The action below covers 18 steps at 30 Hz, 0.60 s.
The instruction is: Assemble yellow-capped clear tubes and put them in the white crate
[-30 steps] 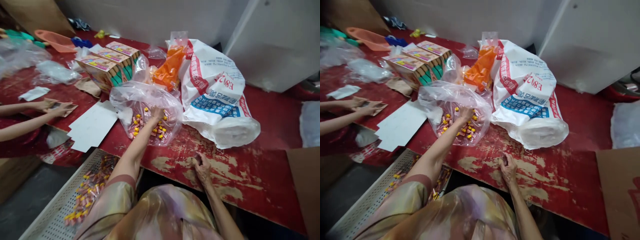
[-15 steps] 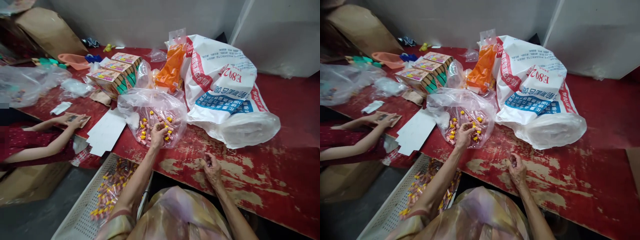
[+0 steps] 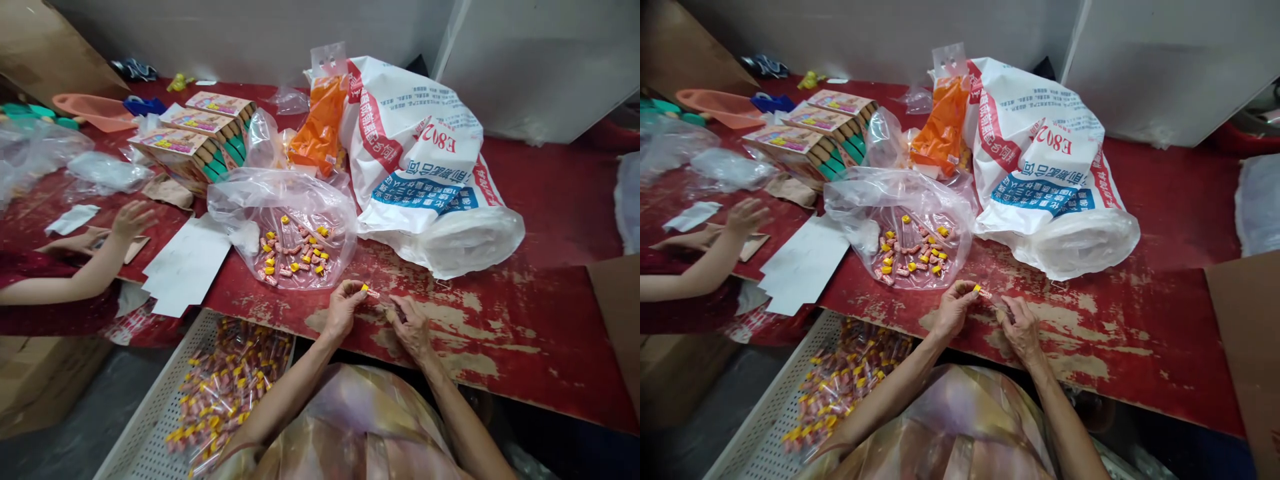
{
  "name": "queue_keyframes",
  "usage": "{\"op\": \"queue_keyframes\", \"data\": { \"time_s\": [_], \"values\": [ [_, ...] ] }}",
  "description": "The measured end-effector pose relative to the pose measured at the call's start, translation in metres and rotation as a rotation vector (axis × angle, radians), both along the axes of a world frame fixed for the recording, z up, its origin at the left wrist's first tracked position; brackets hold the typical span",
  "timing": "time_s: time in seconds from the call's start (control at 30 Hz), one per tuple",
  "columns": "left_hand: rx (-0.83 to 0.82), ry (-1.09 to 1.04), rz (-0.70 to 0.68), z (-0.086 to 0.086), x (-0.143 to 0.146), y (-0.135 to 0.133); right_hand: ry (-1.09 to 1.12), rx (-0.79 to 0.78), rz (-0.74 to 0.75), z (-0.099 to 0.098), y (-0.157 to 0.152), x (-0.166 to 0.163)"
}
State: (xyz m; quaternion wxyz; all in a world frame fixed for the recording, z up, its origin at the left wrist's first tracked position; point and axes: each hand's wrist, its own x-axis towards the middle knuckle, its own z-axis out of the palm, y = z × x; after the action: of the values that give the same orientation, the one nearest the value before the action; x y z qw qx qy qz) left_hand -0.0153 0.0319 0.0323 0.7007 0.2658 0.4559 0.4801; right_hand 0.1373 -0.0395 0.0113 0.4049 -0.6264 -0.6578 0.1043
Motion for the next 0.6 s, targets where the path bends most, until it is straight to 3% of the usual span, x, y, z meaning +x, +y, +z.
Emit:
{"op": "queue_keyframes", "data": {
  "time_s": [0.33, 0.6],
  "values": [
    [0.029, 0.058, -0.109, -0.006, 0.011, -0.024, -0.042, -0.033, 0.022, 0.004, 0.000, -0.007],
    [0.241, 0.331, -0.263, 0.001, 0.015, -0.042, -0.108, -0.087, 0.046, 0.018, -0.004, -0.004]
  ]
}}
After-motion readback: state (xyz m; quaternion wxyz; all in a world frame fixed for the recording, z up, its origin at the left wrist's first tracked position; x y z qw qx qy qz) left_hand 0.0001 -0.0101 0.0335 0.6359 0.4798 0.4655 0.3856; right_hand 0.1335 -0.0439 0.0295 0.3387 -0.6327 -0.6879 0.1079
